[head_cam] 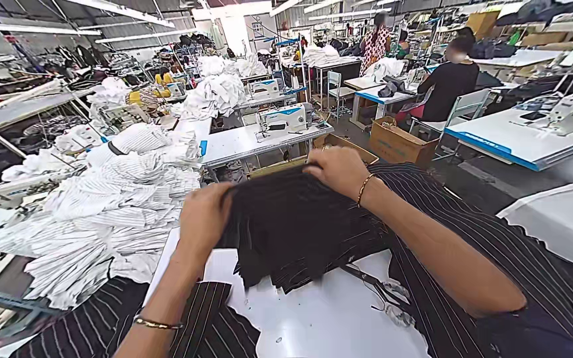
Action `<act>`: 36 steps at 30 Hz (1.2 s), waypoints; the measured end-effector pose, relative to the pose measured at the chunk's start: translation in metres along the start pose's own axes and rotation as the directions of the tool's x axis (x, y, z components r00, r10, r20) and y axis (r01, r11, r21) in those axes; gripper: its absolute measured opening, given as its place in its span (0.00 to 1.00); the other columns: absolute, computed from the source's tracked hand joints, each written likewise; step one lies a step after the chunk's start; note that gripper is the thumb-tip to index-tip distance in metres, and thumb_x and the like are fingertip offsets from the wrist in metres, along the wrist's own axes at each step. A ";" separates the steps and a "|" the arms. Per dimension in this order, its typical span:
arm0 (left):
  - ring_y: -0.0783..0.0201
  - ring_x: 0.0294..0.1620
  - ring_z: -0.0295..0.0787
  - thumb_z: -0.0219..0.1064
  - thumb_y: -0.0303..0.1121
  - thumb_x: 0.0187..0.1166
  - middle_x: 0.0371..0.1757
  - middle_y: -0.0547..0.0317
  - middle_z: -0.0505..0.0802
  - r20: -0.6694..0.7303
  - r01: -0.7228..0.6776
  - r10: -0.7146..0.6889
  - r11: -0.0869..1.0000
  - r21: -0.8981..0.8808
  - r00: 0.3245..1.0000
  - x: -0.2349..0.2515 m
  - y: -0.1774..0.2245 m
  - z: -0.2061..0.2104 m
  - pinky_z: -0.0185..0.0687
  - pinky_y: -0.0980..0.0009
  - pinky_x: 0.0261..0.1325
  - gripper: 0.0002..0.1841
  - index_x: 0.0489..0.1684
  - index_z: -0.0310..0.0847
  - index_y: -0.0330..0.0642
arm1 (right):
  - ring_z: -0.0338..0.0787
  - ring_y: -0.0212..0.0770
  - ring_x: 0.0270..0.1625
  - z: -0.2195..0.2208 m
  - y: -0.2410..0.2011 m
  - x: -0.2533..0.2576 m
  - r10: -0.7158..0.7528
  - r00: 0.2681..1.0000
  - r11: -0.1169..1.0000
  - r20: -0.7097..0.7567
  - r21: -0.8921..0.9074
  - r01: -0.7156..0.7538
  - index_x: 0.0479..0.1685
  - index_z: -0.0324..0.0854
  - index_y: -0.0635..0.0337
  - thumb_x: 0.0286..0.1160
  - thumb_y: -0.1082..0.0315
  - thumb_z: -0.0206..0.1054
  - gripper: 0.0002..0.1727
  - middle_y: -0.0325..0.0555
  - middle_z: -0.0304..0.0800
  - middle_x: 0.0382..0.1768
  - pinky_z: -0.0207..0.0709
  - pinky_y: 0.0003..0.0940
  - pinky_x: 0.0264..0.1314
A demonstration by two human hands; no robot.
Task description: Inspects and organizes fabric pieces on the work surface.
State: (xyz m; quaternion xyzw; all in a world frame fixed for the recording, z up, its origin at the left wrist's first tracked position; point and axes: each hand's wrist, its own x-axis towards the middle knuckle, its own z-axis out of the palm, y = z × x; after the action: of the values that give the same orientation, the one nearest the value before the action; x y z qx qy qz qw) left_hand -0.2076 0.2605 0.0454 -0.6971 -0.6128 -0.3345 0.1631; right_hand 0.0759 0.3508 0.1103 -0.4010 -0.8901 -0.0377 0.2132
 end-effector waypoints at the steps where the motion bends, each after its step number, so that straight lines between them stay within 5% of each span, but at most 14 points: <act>1: 0.33 0.51 0.92 0.63 0.27 0.81 0.47 0.35 0.95 -0.144 -0.047 0.051 0.998 0.030 0.988 0.008 -0.006 -0.009 0.75 0.30 0.61 0.11 0.50 0.90 0.31 | 0.93 0.58 0.37 -0.004 0.002 0.003 -0.050 0.972 0.998 -0.229 0.013 0.054 0.41 0.90 0.60 0.81 0.60 0.70 0.12 0.55 0.91 0.32 0.82 0.59 0.35; 3: 0.34 0.56 0.90 0.61 0.27 0.84 0.51 0.35 0.94 -0.319 -0.042 0.061 0.997 0.066 0.946 0.020 -0.015 -0.026 0.69 0.34 0.72 0.13 0.53 0.89 0.30 | 0.94 0.58 0.36 -0.009 0.013 0.015 -0.117 0.854 0.993 -0.507 -0.033 0.116 0.41 0.90 0.61 0.77 0.63 0.70 0.10 0.55 0.93 0.33 0.84 0.57 0.37; 6: 0.39 0.58 0.91 0.60 0.25 0.84 0.52 0.37 0.95 -0.405 0.009 0.012 0.999 0.050 0.914 0.017 -0.034 -0.018 0.62 0.39 0.80 0.12 0.52 0.90 0.29 | 0.95 0.56 0.44 0.007 0.039 0.018 -0.129 0.801 0.992 -0.585 -0.068 0.110 0.43 0.92 0.60 0.78 0.65 0.69 0.09 0.54 0.96 0.39 0.84 0.54 0.49; 9: 0.31 0.59 0.91 0.60 0.23 0.83 0.53 0.37 0.96 -0.316 0.075 -0.069 0.997 0.007 0.946 -0.018 -0.049 0.028 0.65 0.31 0.76 0.13 0.53 0.91 0.31 | 0.95 0.60 0.51 0.058 0.069 0.000 -0.069 0.895 0.998 -0.441 -0.019 0.068 0.48 0.93 0.59 0.78 0.68 0.69 0.09 0.56 0.96 0.44 0.84 0.59 0.56; 11: 0.26 0.61 0.88 0.58 0.22 0.83 0.54 0.37 0.96 -0.191 0.164 -0.172 0.985 -0.057 0.966 -0.063 -0.053 0.072 0.65 0.28 0.76 0.14 0.53 0.92 0.33 | 0.93 0.62 0.57 0.103 0.083 -0.029 0.045 0.981 0.999 -0.191 0.031 -0.040 0.54 0.91 0.59 0.83 0.68 0.65 0.11 0.59 0.95 0.50 0.81 0.61 0.63; 14: 0.30 0.63 0.89 0.55 0.19 0.83 0.57 0.37 0.95 0.063 0.353 -0.348 0.932 -0.088 0.935 -0.142 -0.033 0.125 0.66 0.30 0.77 0.16 0.54 0.91 0.31 | 0.88 0.64 0.67 0.165 0.099 -0.089 0.197 0.952 0.975 0.234 0.052 -0.214 0.67 0.85 0.61 0.91 0.66 0.51 0.19 0.64 0.90 0.61 0.74 0.60 0.74; 17: 0.32 0.68 0.87 0.55 0.18 0.82 0.64 0.34 0.91 0.174 0.523 -0.503 0.847 -0.093 0.847 -0.217 -0.003 0.158 0.64 0.31 0.79 0.18 0.64 0.86 0.28 | 0.85 0.58 0.74 0.197 0.097 -0.165 0.378 0.916 0.902 0.130 0.170 -0.397 0.67 0.87 0.60 0.88 0.72 0.53 0.19 0.56 0.89 0.68 0.73 0.54 0.79; 20: 0.28 0.77 0.77 0.54 0.23 0.81 0.75 0.28 0.82 0.218 0.627 -0.594 0.767 -0.134 0.774 -0.275 0.029 0.164 0.60 0.30 0.81 0.23 0.76 0.75 0.25 | 0.88 0.56 0.70 0.208 0.062 -0.244 0.512 0.859 0.822 -0.004 0.294 -0.488 0.62 0.89 0.62 0.83 0.73 0.58 0.17 0.55 0.91 0.64 0.77 0.53 0.76; 24: 0.29 0.86 0.65 0.50 0.33 0.87 0.82 0.28 0.75 0.369 0.552 -0.485 0.828 -0.096 0.793 -0.328 0.084 0.167 0.47 0.30 0.86 0.25 0.76 0.74 0.24 | 0.91 0.52 0.68 0.213 -0.021 -0.345 0.406 0.898 0.768 0.170 0.468 -0.436 0.56 0.91 0.63 0.82 0.73 0.60 0.15 0.53 0.94 0.61 0.79 0.49 0.76; 27: 0.29 0.87 0.64 0.50 0.38 0.87 0.83 0.29 0.75 0.461 0.434 -0.325 0.888 -0.152 0.826 -0.343 0.120 0.164 0.43 0.26 0.85 0.27 0.77 0.75 0.27 | 0.94 0.50 0.62 0.203 -0.040 -0.379 0.359 0.930 0.792 0.083 0.500 -0.351 0.50 0.94 0.61 0.80 0.72 0.63 0.12 0.49 0.96 0.57 0.84 0.48 0.68; 33: 0.34 0.88 0.63 0.47 0.44 0.88 0.85 0.34 0.74 0.457 0.349 -0.223 0.912 -0.214 0.861 -0.354 0.138 0.168 0.42 0.26 0.85 0.30 0.81 0.74 0.32 | 0.86 0.52 0.73 0.137 0.027 -0.393 0.696 0.717 0.708 -0.052 0.222 -0.671 0.62 0.90 0.59 0.85 0.72 0.54 0.19 0.51 0.90 0.67 0.75 0.52 0.79; 34: 0.34 0.88 0.63 0.46 0.44 0.88 0.84 0.35 0.75 0.444 0.348 -0.226 0.912 -0.216 0.867 -0.354 0.138 0.168 0.43 0.27 0.86 0.30 0.80 0.74 0.33 | 0.82 0.54 0.78 0.135 0.039 -0.401 0.738 0.672 0.673 -0.060 0.137 -0.727 0.67 0.87 0.59 0.85 0.70 0.56 0.19 0.51 0.86 0.73 0.70 0.54 0.82; 36: 0.35 0.88 0.64 0.45 0.46 0.87 0.84 0.36 0.75 0.427 0.339 -0.226 0.917 -0.210 0.876 -0.354 0.137 0.169 0.43 0.28 0.86 0.31 0.80 0.74 0.33 | 0.59 0.57 0.92 0.136 0.058 -0.419 0.834 0.547 0.550 0.069 -0.041 -0.834 0.85 0.70 0.58 0.85 0.59 0.59 0.30 0.54 0.63 0.90 0.50 0.61 0.91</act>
State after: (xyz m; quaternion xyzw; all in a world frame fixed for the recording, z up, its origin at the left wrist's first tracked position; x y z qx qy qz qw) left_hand -0.0391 0.0777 -0.2879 -0.6680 -0.6756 -0.2904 -0.1142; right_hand 0.3172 0.1302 -0.1907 -0.7767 -0.6012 0.0824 0.1688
